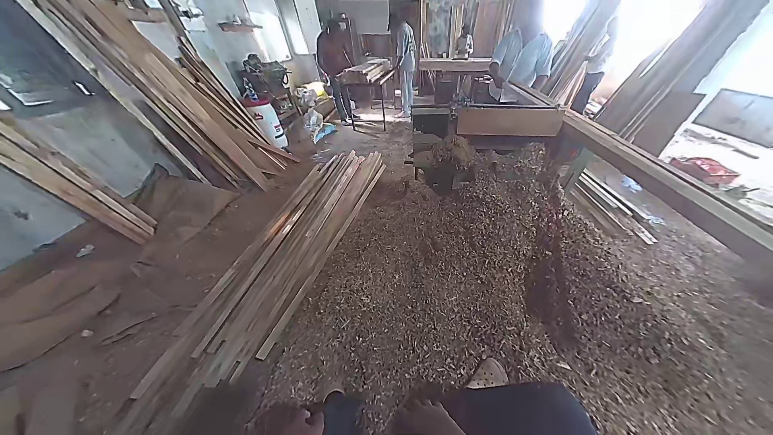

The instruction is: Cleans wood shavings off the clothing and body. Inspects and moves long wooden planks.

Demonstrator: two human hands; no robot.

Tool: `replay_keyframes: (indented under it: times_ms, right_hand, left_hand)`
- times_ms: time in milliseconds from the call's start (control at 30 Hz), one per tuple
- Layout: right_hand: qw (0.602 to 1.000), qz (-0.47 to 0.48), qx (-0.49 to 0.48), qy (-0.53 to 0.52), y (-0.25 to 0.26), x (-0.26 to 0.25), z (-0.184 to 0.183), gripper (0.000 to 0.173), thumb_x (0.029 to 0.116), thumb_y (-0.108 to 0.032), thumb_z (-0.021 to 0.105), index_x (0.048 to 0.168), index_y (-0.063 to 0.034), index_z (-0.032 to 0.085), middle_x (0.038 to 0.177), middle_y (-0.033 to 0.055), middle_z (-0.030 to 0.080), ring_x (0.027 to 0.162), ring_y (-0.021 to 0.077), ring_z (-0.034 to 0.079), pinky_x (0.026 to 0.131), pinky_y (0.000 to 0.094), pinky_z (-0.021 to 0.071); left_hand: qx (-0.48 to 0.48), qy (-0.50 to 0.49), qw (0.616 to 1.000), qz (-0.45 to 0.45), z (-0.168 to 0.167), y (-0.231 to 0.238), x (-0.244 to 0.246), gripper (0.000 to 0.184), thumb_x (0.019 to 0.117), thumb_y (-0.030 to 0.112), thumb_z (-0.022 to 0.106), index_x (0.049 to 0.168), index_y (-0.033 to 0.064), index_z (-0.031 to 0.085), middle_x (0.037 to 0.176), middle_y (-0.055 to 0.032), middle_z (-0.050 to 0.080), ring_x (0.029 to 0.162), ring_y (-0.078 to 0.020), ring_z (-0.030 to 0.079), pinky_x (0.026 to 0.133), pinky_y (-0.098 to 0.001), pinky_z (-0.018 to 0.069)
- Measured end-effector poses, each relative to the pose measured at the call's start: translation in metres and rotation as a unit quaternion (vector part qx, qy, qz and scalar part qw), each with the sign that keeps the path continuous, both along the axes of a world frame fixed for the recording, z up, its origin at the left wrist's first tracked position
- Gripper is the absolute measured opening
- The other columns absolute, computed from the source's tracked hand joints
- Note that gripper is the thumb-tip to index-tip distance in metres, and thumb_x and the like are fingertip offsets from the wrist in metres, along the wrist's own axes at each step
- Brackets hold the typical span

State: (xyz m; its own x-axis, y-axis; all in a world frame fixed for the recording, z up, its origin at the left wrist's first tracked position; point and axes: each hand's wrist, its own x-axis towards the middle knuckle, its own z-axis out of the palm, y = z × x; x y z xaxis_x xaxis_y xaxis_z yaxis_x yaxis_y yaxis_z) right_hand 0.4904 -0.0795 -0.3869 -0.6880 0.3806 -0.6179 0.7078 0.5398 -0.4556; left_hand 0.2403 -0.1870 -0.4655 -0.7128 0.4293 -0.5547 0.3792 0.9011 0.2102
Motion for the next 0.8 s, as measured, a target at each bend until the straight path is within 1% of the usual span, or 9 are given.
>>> replay_keyframes:
  times_ms: [100,200,233,300,433,567,700,800]
  right_hand:
    - [1.000,-0.002,-0.009,-0.010,-0.001,0.001,0.006,0.050,0.1058,-0.042,0.053,0.147,-0.0135,0.053,0.144,0.0262,0.054,0.135,0.0469,0.050,0.107,0.0685,0.0400]
    - [1.000,-0.001,-0.012,-0.014,-0.002,0.001,0.009,0.051,0.1058,-0.042,0.052,0.149,-0.0147,0.052,0.145,0.0248,0.054,0.135,0.0463,0.051,0.108,0.0685,0.0392]
    - [1.000,-0.002,-0.016,-0.016,-0.003,0.000,0.010,0.052,0.1056,-0.042,0.053,0.149,-0.0144,0.052,0.145,0.0258,0.054,0.134,0.0476,0.051,0.108,0.0694,0.0387]
    - [1.000,-0.001,-0.014,-0.022,-0.003,0.000,0.009,0.053,0.1053,-0.043,0.053,0.150,-0.0149,0.051,0.144,0.0260,0.055,0.133,0.0482,0.052,0.107,0.0700,0.0393]
    - [0.999,0.004,-0.016,-0.029,-0.001,-0.002,0.004,0.053,0.1056,-0.044,0.052,0.150,-0.0148,0.051,0.146,0.0245,0.054,0.135,0.0469,0.050,0.108,0.0691,0.0388]
    - [1.000,0.001,-0.014,-0.022,-0.001,-0.001,0.002,0.052,0.1051,-0.043,0.054,0.148,-0.0140,0.053,0.145,0.0241,0.055,0.135,0.0466,0.051,0.107,0.0691,0.0396]
    - [1.000,-0.004,-0.012,-0.013,0.000,-0.001,0.000,0.050,0.1044,-0.043,0.055,0.146,-0.0151,0.055,0.144,0.0229,0.056,0.134,0.0455,0.052,0.107,0.0685,0.0404]
    - [1.000,-0.006,-0.014,-0.012,0.000,-0.001,0.001,0.051,0.1044,-0.043,0.055,0.147,-0.0150,0.054,0.145,0.0227,0.055,0.135,0.0454,0.051,0.108,0.0686,0.0391]
  left_hand:
    - [-0.002,0.001,1.000,-0.008,0.003,-0.001,0.001,0.048,0.1041,0.041,0.047,0.127,0.0051,0.068,0.130,-0.0202,0.067,0.125,-0.0379,0.061,0.101,-0.0606,0.0490]
    - [0.004,-0.003,1.000,-0.012,0.000,-0.003,0.000,0.047,0.1041,0.041,0.048,0.129,0.0049,0.067,0.132,-0.0205,0.066,0.127,-0.0374,0.060,0.103,-0.0597,0.0480]
    - [0.010,-0.002,1.000,-0.016,-0.003,-0.004,-0.001,0.047,0.1041,0.040,0.049,0.129,0.0041,0.067,0.133,-0.0208,0.065,0.128,-0.0376,0.060,0.104,-0.0598,0.0475]
    - [0.007,0.002,1.000,-0.023,-0.009,-0.006,-0.004,0.048,0.1041,0.041,0.047,0.129,0.0058,0.068,0.131,-0.0197,0.067,0.127,-0.0364,0.061,0.103,-0.0584,0.0483]
    - [0.008,-0.009,1.000,-0.017,-0.005,-0.005,-0.003,0.048,0.1054,0.041,0.046,0.131,0.0048,0.066,0.131,-0.0196,0.067,0.128,-0.0361,0.060,0.105,-0.0574,0.0474]
    - [0.010,-0.007,1.000,-0.011,-0.011,-0.006,-0.004,0.047,0.1052,0.041,0.047,0.132,0.0065,0.066,0.131,-0.0197,0.067,0.127,-0.0364,0.061,0.103,-0.0585,0.0483]
    - [0.016,-0.005,1.000,0.000,-0.012,-0.005,-0.005,0.046,0.1042,0.041,0.049,0.131,0.0075,0.066,0.131,-0.0192,0.066,0.127,-0.0359,0.061,0.104,-0.0586,0.0482]
    - [0.018,-0.012,1.000,0.002,-0.014,-0.006,-0.007,0.045,0.1041,0.040,0.050,0.130,0.0069,0.067,0.132,-0.0192,0.066,0.128,-0.0366,0.060,0.104,-0.0587,0.0480]
